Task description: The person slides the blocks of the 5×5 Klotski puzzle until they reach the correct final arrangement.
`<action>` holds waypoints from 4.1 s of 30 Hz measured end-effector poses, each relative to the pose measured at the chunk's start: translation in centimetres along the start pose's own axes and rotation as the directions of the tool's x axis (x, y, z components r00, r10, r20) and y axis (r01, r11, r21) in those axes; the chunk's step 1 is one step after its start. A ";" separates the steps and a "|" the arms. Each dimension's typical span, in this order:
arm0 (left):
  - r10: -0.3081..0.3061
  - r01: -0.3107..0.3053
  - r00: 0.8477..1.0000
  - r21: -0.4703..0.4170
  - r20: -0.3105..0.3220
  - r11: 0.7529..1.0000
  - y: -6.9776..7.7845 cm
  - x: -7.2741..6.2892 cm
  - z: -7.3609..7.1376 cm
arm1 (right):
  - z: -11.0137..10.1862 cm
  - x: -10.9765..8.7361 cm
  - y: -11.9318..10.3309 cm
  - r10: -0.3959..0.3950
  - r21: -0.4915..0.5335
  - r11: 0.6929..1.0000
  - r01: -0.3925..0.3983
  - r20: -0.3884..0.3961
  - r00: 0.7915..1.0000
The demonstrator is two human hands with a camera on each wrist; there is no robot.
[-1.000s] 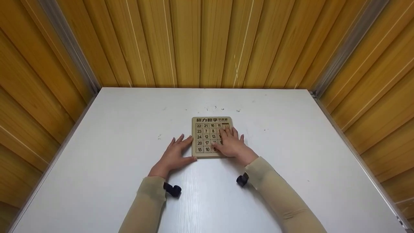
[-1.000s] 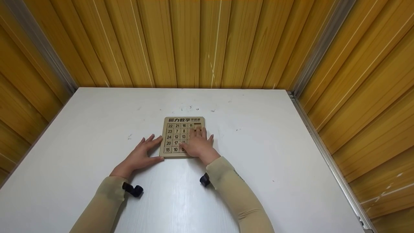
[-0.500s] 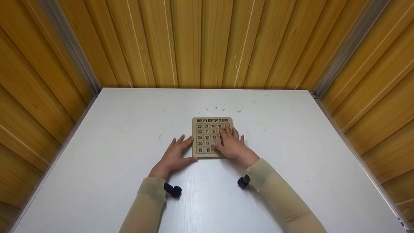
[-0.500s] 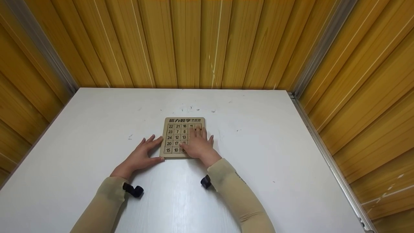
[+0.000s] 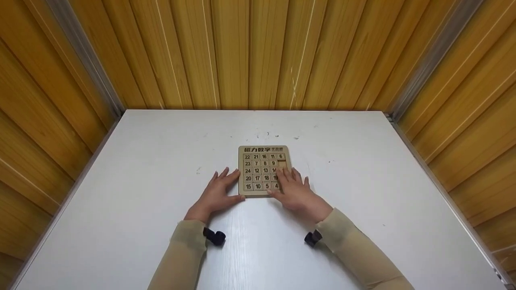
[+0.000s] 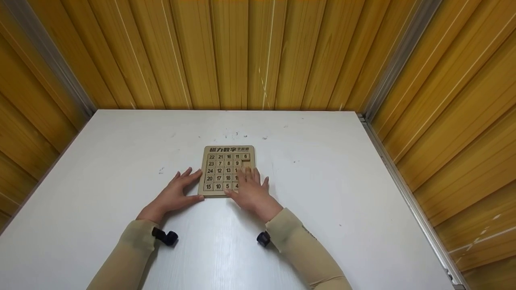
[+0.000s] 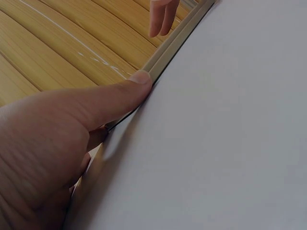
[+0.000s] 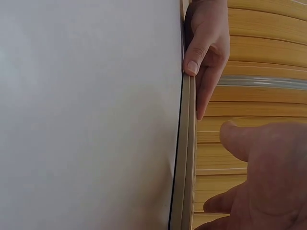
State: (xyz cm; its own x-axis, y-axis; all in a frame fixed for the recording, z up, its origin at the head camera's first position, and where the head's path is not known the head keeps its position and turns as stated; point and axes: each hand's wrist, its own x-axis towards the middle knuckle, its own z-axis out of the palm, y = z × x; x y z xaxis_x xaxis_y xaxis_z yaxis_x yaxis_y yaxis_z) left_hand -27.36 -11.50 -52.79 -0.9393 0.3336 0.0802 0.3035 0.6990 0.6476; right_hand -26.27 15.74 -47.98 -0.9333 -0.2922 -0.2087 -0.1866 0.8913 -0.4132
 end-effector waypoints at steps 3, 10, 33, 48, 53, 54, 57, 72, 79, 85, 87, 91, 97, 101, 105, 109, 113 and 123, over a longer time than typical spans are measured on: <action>-0.002 0.002 1.000 -0.006 -0.001 1.000 0.0 0.0 0.0 | 0.1 -0.1 0.0 0.007 -0.003 1.000 -0.007 0.007 1.000; -0.002 0.002 1.000 0.008 -0.007 1.000 0.0 0.1 0.1 | 0.0 0.1 -0.2 0.013 0.012 1.000 -0.014 0.025 1.000; -0.023 0.023 1.000 -0.004 -0.002 1.000 0.1 0.0 0.1 | -0.3 1.8 0.4 -0.003 0.030 1.000 0.003 0.007 1.000; -0.036 0.036 0.999 0.001 0.018 0.999 0.0 0.0 -0.1 | -0.1 -2.5 0.2 -0.013 -0.037 0.999 0.015 0.047 0.999; -0.028 0.028 1.000 -0.003 0.009 1.000 0.0 0.0 0.0 | -0.1 -2.6 0.1 -0.012 -0.041 0.999 0.014 0.049 0.999; -0.022 0.022 1.000 -0.004 0.005 1.000 0.0 0.0 0.0 | -0.1 -2.5 0.1 -0.013 -0.038 0.999 0.015 0.048 0.999; -0.011 0.011 1.000 -0.008 -0.001 1.000 0.0 0.0 0.1 | -0.1 -2.3 0.2 -0.010 -0.031 0.999 0.012 0.046 0.999; -0.007 0.007 1.000 -0.009 -0.004 1.000 0.0 0.0 0.1 | -0.2 -0.3 0.7 -0.010 -0.002 1.000 0.010 0.041 0.999; -0.021 0.021 1.000 0.003 0.014 1.000 0.0 0.0 0.0 | -0.2 -1.5 0.8 -0.038 0.001 0.999 0.038 0.032 0.999; 0.007 -0.007 1.000 0.006 0.007 1.000 -0.1 0.0 0.0 | -0.4 -3.8 0.9 -0.062 -0.019 0.998 0.063 0.053 0.997; 0.006 -0.006 1.000 0.004 0.009 1.000 -0.1 0.0 0.0 | -0.3 -4.5 0.9 -0.073 -0.034 0.997 0.075 0.056 0.996; -0.004 0.004 1.000 0.013 0.017 1.000 0.0 0.0 -0.1 | 0.0 -5.4 1.0 -0.079 -0.057 0.995 0.083 0.065 0.995; -0.039 0.039 0.999 0.004 0.011 0.999 0.1 0.0 0.1 | 0.5 -5.7 1.1 -0.068 -0.077 0.994 0.073 0.069 0.995; -0.043 0.043 0.999 0.002 0.005 0.999 0.1 0.0 0.1 | 0.6 -5.6 0.9 -0.063 -0.072 0.995 0.068 0.075 0.995; -0.031 0.031 1.000 -0.003 0.000 1.000 0.1 0.0 0.1 | 0.5 -5.3 0.7 -0.048 -0.070 0.996 0.054 0.079 0.996; -0.020 0.020 1.000 -0.003 0.002 1.000 0.0 0.0 0.1 | 0.5 -4.8 0.6 -0.034 -0.074 0.996 0.040 0.083 0.996; -0.012 0.012 1.000 -0.004 0.003 1.000 0.0 0.0 0.0 | 0.5 -4.1 0.7 -0.038 -0.071 0.997 0.043 0.078 0.996; -0.017 0.017 1.000 0.000 0.004 1.000 0.0 0.1 0.1 | 0.6 -3.1 0.9 -0.037 -0.048 0.998 0.041 0.070 0.997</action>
State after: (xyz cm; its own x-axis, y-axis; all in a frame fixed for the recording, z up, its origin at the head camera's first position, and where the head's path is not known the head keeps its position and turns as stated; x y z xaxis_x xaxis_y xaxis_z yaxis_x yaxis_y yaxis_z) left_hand -27.44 -11.43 -52.88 -0.9436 0.3243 0.0666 0.2879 0.7043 0.6489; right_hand -23.38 17.21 -48.21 -0.9018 -0.3488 -0.2551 -0.2387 0.8943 -0.3786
